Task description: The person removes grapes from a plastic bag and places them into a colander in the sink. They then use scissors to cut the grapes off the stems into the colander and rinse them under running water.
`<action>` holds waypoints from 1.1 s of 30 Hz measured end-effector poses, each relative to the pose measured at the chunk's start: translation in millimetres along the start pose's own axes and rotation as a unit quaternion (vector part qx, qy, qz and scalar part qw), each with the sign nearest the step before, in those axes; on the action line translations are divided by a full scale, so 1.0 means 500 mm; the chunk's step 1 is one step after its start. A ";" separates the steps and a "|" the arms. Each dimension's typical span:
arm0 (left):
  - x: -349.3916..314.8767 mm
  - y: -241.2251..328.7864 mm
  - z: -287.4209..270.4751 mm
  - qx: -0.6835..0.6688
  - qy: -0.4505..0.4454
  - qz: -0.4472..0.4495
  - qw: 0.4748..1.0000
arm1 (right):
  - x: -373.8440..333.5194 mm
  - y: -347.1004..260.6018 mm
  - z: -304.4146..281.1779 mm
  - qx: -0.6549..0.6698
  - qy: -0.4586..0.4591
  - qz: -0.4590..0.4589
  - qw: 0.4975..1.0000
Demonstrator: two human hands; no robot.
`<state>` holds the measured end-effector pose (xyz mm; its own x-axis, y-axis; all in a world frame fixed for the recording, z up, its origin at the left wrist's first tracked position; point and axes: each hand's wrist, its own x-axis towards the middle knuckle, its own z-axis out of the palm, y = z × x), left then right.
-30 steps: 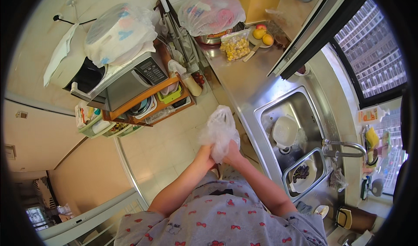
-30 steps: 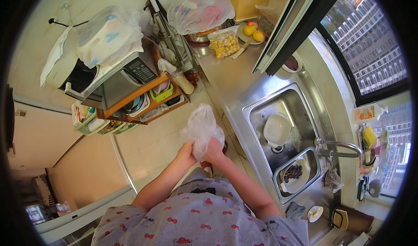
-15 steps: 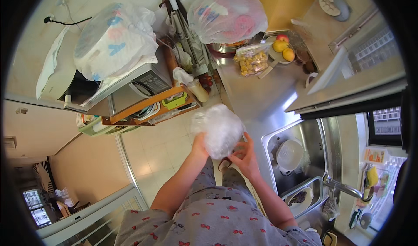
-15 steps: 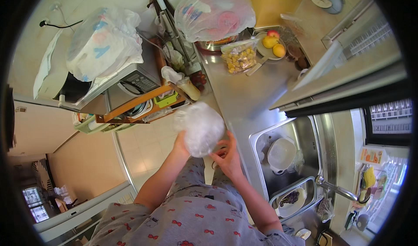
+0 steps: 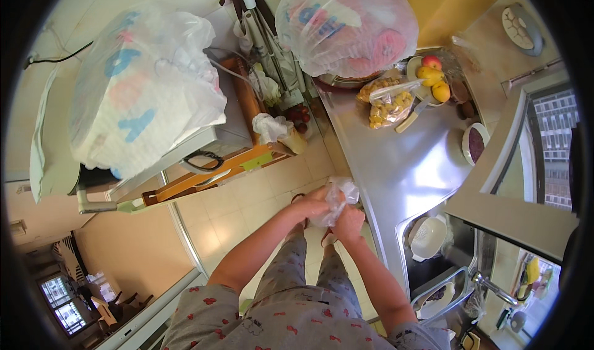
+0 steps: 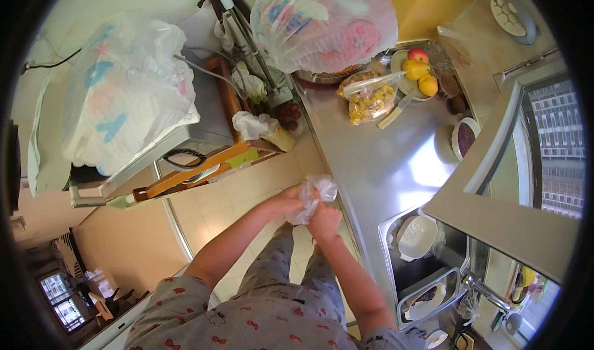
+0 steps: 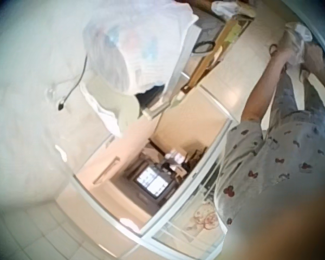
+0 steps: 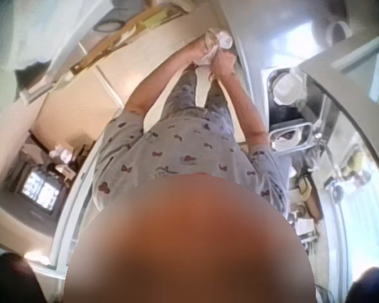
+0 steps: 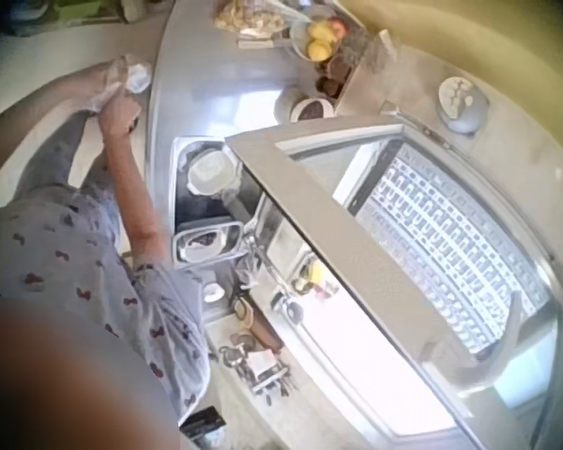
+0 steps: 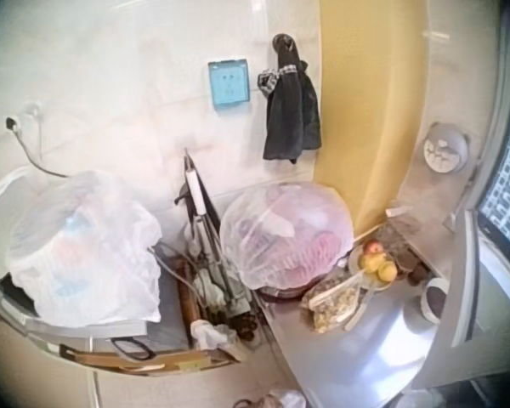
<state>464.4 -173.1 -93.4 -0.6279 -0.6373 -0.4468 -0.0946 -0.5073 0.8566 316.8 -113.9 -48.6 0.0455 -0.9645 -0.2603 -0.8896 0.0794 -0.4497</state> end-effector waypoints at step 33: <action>0.357 -0.383 -0.348 0.412 0.270 0.209 0.845 | 0.441 0.061 0.304 0.614 -0.212 0.190 0.737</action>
<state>504.7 -290.7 -382.2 -0.3175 -0.9451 0.0773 -0.5964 0.2624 0.7586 368.9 -286.0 -249.6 0.2685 -0.6694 -0.6927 0.1941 0.7419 -0.6418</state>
